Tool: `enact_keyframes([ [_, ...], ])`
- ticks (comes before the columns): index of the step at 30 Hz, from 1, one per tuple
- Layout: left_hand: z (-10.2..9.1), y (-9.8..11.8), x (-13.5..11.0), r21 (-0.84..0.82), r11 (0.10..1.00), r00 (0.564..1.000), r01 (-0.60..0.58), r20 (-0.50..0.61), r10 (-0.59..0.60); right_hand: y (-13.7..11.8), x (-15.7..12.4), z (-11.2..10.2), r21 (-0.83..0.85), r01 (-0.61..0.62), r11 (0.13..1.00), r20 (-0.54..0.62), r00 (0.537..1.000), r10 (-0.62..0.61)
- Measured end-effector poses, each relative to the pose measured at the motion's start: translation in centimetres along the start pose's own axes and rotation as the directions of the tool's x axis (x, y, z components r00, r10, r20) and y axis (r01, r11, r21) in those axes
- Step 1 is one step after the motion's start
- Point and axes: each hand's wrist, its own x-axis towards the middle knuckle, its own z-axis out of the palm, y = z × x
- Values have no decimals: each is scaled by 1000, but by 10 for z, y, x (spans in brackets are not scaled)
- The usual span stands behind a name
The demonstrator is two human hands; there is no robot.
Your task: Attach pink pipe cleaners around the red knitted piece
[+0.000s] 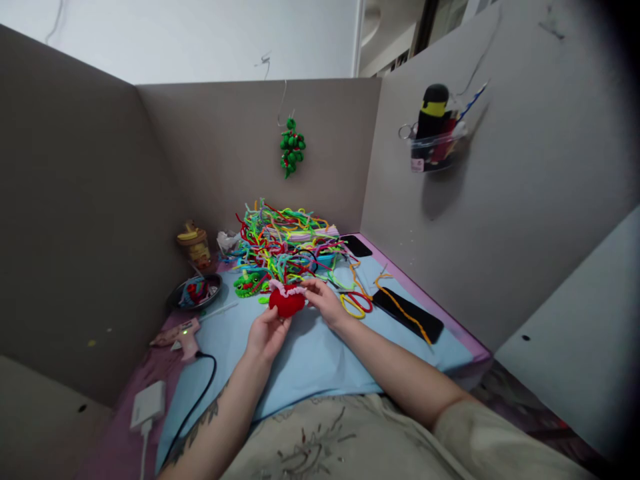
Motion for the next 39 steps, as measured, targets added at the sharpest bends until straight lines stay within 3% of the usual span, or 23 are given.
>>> enact_keyframes([
  [4,0,1,1,-18,1000,1000,7,-2,-7,1,2,-4,-55,22,998,-80,996,-26],
  [10,-1,0,1,-11,1000,1000,4,1,-4,-2,-3,-2,-238,233,943,-94,961,-261],
  [16,0,-1,-2,20,1000,999,2,49,-3,-5,-4,-1,-350,256,901,-95,947,-306],
  [24,2,-1,-2,2,1000,998,-27,57,27,-7,-2,-3,-300,237,924,-2,968,-249],
  [30,3,-1,-4,14,1000,997,-20,77,19,1,4,-4,-133,109,985,3,994,-110],
  [35,5,0,-5,-2,1000,998,-21,53,21,9,6,-3,-2,72,997,-38,997,-72],
  [39,3,0,-3,-34,999,999,-19,42,20,7,5,-3,144,-54,988,-5,998,55],
])
